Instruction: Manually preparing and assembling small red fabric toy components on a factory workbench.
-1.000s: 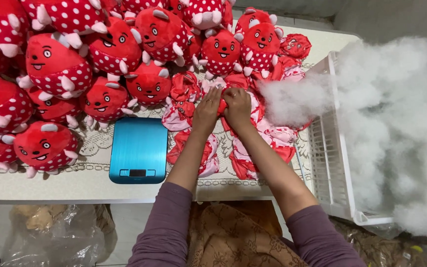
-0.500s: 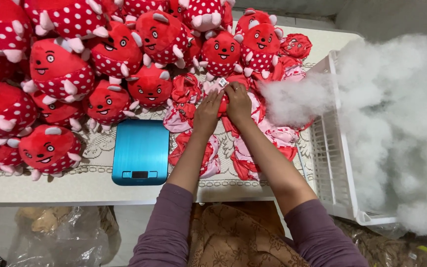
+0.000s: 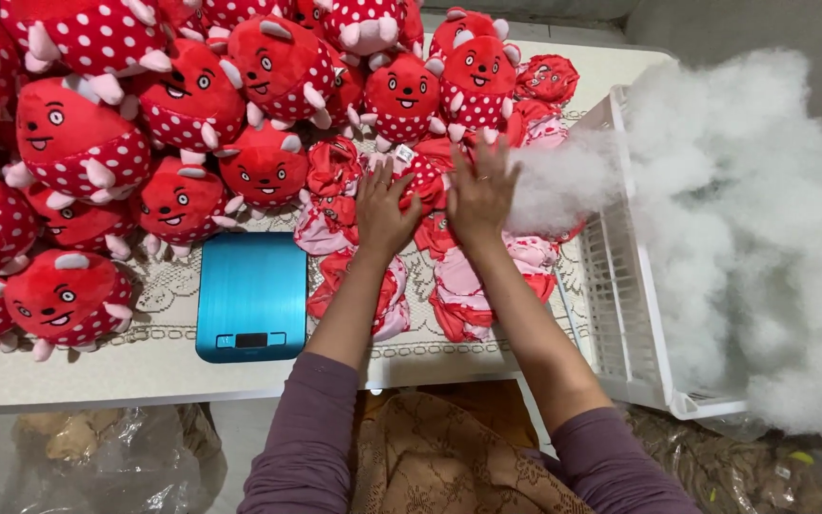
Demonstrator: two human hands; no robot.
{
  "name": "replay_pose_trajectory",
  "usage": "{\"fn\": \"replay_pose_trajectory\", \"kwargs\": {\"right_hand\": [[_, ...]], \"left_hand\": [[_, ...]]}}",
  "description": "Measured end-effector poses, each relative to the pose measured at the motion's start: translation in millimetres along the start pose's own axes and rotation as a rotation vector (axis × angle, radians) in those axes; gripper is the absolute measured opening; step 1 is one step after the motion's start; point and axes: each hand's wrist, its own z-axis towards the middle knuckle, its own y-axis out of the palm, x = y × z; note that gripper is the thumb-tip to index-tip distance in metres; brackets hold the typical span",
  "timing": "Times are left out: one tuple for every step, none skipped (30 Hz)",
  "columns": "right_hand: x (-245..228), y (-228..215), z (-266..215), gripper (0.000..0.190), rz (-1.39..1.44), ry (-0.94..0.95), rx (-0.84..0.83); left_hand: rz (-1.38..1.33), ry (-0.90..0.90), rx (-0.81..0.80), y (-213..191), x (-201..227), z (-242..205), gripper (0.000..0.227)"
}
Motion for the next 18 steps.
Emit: {"fn": "replay_pose_trajectory", "kwargs": {"right_hand": [[6,-6,3,0.064,-0.002,0.002,-0.001],[11,-12,6,0.078,-0.034,0.131,-0.105],[16,-18,10,0.093,-0.066,0.260,-0.209],[23,-15,7,0.093,-0.067,0.260,-0.208],[29,-11,4,0.095,-0.100,0.308,-0.274],[36,-9,-1,0.097,-0.134,0.355,-0.343],[41,-2,-8,0.097,-0.135,0.356,-0.344],[47,5,-13,0.067,-0.123,0.283,-0.223],[53,11,-19,0.045,-0.111,0.209,-0.102],[54,12,-20,0.045,-0.114,0.209,-0.101],[55,12,-21,0.047,-0.083,0.184,-0.072],[56,11,-24,0.050,-0.054,0.161,-0.045],[55,13,-26,0.050,-0.058,0.163,-0.046],[55,15,-27,0.041,-0.072,0.156,-0.018],[54,17,-29,0.032,-0.086,0.148,0.010],[55,13,-28,0.032,-0.088,0.151,0.013],[55,10,-27,0.032,-0.103,0.151,-0.003],[55,6,-27,0.032,-0.117,0.150,-0.020]], "left_hand": [[-0.001,0.001,-0.002,8,3,5,0.040],[0.087,-0.016,0.080,17,6,11,0.034],[0.175,-0.033,0.163,25,9,16,0.030],[0.174,-0.031,0.163,29,20,21,0.030],[0.232,-0.016,0.159,32,31,26,0.035],[0.289,-0.003,0.152,36,42,29,0.042],[0.288,-0.003,0.150,32,54,30,0.042],[0.291,0.050,0.100,28,67,34,0.050],[0.294,0.104,0.050,24,79,38,0.059],[0.292,0.105,0.051,29,86,41,0.059],[0.292,0.143,-0.007,34,93,43,0.069],[0.291,0.182,-0.068,39,100,44,0.080],[0.288,0.183,-0.069,52,98,42,0.080],[0.296,0.252,-0.010,64,95,40,0.068],[0.304,0.319,0.050,77,94,39,0.058],[0.303,0.323,0.051,85,90,38,0.058],[0.288,0.342,0.062,93,87,37,0.049],[0.274,0.359,0.072,100,83,36,0.042]]}}
